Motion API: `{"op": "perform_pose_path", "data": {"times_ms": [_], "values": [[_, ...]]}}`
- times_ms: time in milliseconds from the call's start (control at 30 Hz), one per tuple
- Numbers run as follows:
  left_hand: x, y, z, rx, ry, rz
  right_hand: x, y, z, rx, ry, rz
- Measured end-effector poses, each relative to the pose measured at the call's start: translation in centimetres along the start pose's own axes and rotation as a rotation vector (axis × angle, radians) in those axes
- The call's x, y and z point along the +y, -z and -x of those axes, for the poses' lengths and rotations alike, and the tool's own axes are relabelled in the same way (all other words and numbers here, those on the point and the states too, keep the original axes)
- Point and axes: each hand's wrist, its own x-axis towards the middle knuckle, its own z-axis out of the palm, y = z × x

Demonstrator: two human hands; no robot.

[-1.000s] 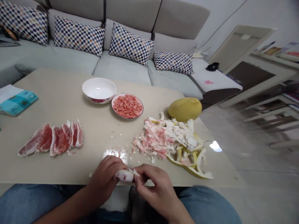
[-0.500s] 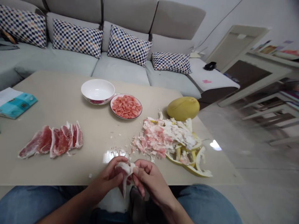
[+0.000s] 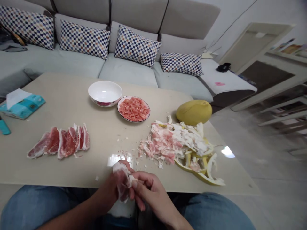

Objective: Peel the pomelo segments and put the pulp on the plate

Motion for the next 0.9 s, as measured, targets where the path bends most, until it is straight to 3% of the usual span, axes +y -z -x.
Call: {"op": "perform_pose_path", "data": {"times_ms": [133, 267, 467, 600, 667, 800, 900], "values": [[1.5, -0.2, -0.6, -0.040, -0.102, 0.161, -0.9, 0.5, 0.6, 0.062, 0.020, 0.063], [1.8, 0.3, -0.9, -0.093, -0.047, 0.204, -1.7, 1.5, 0.9, 0.171, 0.086, 0.232], [1.0, 1.4, -1.1, -0.241, -0.031, 0.282, -1.2, 7.3, -0.6, 0.666, 0.494, 1.031], [1.1, 1.5, -1.2, -0.253, -0.019, 0.294, -0.9, 9.8, -1.5, 0.793, 0.640, 1.413], [0.9, 1.7, -1.3, -0.237, -0.022, 0.269, -0.8, 8.9, -1.4, 0.763, 0.678, 1.388], [-0.8, 2.8, -1.7, -0.147, -0.043, 0.041, -0.5, 4.2, -0.6, 0.416, 0.689, 1.088], [-1.8, 3.3, -1.5, -0.095, -0.041, -0.084, -0.1, 1.3, -0.4, 0.303, 0.674, 0.984]]}}
